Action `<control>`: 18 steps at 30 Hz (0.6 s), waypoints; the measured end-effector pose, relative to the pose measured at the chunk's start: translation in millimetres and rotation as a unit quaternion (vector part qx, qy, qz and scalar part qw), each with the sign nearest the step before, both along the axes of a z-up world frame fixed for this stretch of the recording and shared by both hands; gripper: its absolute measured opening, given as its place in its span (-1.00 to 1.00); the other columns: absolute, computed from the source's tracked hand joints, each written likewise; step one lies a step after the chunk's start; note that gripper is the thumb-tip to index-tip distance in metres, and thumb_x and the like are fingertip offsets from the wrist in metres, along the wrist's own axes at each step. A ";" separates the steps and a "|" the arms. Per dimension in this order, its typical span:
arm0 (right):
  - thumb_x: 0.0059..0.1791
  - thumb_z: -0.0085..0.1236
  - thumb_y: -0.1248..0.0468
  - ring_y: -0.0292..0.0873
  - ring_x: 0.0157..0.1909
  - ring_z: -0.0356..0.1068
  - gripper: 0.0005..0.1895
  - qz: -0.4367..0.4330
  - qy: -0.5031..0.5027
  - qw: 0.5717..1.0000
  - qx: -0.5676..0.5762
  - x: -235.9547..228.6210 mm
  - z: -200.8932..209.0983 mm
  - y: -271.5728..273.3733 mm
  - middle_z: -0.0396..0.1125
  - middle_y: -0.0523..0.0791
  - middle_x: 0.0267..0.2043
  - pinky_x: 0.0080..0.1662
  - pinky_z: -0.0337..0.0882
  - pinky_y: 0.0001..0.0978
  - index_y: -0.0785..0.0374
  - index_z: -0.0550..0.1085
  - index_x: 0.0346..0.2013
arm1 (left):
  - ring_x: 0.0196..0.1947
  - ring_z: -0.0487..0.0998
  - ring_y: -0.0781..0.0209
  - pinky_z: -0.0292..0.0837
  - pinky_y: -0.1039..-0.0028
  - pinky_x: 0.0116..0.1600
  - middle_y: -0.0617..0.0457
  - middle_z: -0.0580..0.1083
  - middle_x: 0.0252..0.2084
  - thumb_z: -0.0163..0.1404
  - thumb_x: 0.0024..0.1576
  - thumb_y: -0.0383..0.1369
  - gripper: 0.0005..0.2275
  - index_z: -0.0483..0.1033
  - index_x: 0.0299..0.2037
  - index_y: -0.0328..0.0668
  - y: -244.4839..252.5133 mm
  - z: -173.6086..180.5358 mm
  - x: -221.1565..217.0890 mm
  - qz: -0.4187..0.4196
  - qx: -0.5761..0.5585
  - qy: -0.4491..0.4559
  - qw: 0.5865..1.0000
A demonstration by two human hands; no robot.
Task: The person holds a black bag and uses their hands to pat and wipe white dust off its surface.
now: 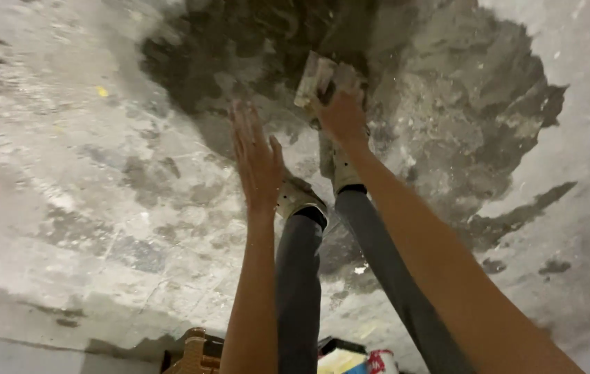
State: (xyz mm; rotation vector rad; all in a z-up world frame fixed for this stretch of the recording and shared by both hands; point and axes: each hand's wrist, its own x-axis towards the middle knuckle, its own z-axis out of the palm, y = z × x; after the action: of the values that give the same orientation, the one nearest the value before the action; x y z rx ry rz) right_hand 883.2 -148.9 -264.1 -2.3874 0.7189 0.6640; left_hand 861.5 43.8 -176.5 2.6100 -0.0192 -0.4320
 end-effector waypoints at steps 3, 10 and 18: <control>-0.01 0.28 -0.16 0.43 0.41 0.06 0.08 -0.048 0.005 0.999 -0.006 -2.2 -35.4 15.6 -0.06 0.24 0.49 0.19 0.34 0.18 0.18 -0.14 0.53 | 0.61 -0.04 -0.17 -0.03 -0.02 0.61 -0.18 -0.08 0.61 -0.14 0.37 -0.40 -0.41 -0.12 0.58 -0.08 1.3 -18.7 -16.3 -0.001 -0.006 0.032 0.999; -0.07 0.34 -0.10 0.47 0.43 0.00 0.15 -0.097 0.001 0.995 -0.038 -5.0 -71.4 43.1 -0.12 0.28 0.49 0.20 0.36 0.10 0.23 -0.19 0.51 | 0.58 0.03 -0.21 0.04 -0.04 0.57 -0.20 0.02 0.57 -0.15 0.35 -0.42 -0.49 0.03 0.53 -0.12 2.2 -19.6 -29.2 0.013 -0.034 0.050 0.998; 0.02 0.36 -0.04 0.34 0.48 -0.01 0.05 0.079 -0.120 0.988 -0.057 -21.1 -6.1 7.7 -0.05 0.23 0.50 0.39 0.10 0.23 0.37 -0.09 0.49 | 0.57 0.01 -0.25 0.03 -0.06 0.56 -0.26 0.01 0.55 -0.18 0.35 -0.44 -0.51 0.07 0.51 -0.20 -1.1 31.2 -21.3 0.043 -0.043 0.037 0.997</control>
State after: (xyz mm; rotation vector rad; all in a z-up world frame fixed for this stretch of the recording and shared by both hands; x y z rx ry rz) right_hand 862.2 -141.2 -270.2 -2.5925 0.4816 0.3949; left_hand 840.2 42.7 -145.3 2.4976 0.0957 -0.4858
